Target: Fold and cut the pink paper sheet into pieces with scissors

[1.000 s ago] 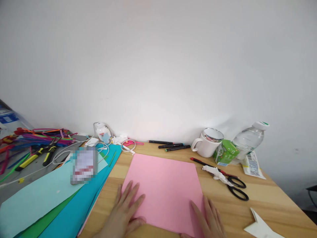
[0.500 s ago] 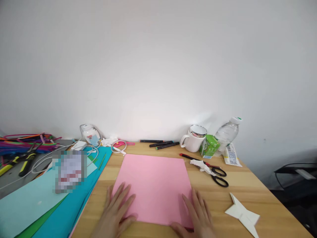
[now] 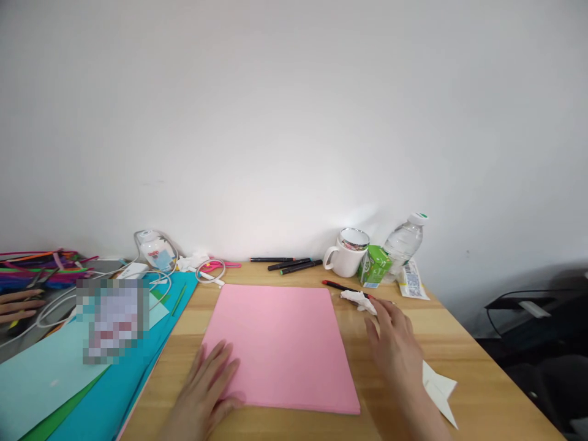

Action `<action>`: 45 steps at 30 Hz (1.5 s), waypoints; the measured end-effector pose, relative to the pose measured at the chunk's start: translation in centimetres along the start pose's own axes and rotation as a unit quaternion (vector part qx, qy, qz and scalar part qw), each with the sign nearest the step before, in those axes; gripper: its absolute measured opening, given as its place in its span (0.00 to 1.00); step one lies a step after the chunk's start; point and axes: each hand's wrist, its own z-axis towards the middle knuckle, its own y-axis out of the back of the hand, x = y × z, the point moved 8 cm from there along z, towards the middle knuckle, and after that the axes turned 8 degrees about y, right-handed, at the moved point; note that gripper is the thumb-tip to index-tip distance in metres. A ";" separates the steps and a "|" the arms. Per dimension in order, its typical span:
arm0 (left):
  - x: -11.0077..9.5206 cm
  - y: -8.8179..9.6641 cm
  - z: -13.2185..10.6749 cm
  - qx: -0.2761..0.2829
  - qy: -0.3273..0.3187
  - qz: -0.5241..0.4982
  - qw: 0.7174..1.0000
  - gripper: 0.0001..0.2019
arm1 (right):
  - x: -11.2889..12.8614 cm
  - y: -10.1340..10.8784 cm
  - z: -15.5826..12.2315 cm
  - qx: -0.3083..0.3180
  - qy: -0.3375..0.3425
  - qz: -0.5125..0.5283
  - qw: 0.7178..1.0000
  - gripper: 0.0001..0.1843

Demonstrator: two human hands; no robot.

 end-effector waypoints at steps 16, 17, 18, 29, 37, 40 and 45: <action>-0.8 0.2 -0.2 -0.011 -0.026 -0.016 0.999 0.14 | -7.6 1.9 2.8 -0.078 0.096 0.035 0.992 0.15; -0.7 0.2 -0.2 -0.012 -0.024 -0.021 0.999 0.14 | -7.5 1.7 1.9 -0.073 0.099 0.044 0.991 0.16; -0.7 0.3 -0.2 -0.013 -0.023 -0.027 0.999 0.15 | -7.3 1.6 0.8 -0.073 0.098 0.052 0.991 0.17; -0.5 0.5 -0.6 0.014 -0.032 -0.096 0.995 0.26 | 5.2 3.1 -6.2 0.044 0.224 0.224 0.947 0.21; 1.0 2.1 0.5 -0.002 0.024 -0.078 0.997 0.20 | 10.2 5.4 -6.7 0.048 0.391 0.318 0.862 0.08; -0.1 2.5 0.8 0.016 -0.022 -0.077 0.997 0.19 | 12.1 4.9 -7.6 0.095 0.420 0.334 0.838 0.08; -2.7 2.4 0.0 0.026 -0.116 -0.162 0.980 0.12 | 14.5 4.9 -8.0 0.093 0.395 0.398 0.823 0.11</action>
